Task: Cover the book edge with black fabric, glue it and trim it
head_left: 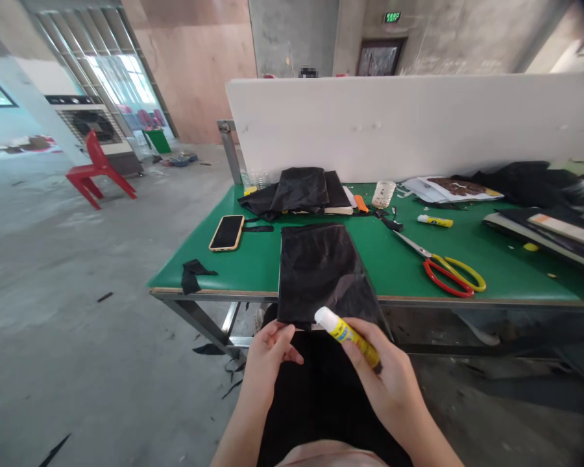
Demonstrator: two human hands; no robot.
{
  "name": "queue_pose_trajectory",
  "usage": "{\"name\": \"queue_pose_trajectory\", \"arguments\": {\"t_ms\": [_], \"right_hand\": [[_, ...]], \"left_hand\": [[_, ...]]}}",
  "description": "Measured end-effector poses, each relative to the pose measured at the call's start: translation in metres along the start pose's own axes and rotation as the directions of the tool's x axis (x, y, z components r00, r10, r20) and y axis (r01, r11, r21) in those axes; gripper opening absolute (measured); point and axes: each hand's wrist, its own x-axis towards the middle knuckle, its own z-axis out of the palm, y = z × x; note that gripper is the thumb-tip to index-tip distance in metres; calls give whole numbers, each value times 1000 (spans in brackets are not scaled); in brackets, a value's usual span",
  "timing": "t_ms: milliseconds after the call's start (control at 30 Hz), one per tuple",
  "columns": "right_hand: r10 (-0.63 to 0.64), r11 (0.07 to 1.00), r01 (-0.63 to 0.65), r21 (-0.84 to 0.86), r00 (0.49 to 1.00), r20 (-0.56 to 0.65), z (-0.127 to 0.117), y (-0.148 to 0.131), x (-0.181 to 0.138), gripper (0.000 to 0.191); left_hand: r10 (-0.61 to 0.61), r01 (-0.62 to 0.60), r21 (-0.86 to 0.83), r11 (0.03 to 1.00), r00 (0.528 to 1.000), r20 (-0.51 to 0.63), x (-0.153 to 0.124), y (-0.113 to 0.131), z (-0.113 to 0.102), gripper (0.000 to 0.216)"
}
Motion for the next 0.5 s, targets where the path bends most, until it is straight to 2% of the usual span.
{"name": "queue_pose_trajectory", "arguments": {"t_ms": [100,167,233,333,500], "right_hand": [[4,976,32,213,986,-167,-8,-1,8,28],[20,957,48,287,973,-228,-15,-5,19,33],[44,964,31,265,961,-274,-25,-9,32,31],[77,981,-4,196,927,-367,-44,-8,52,17],[94,968,24,252,889,-449,-72,15,70,22]], "left_hand": [[25,-24,-11,1000,999,47,-4,3,1,33],[31,-28,-30,999,994,103,-6,8,6,36],[36,-36,-8,999,990,133,-5,14,16,39],[106,-114,41,993,981,164,0,24,33,39],[294,-314,119,942,943,157,17,23,58,35]]}}
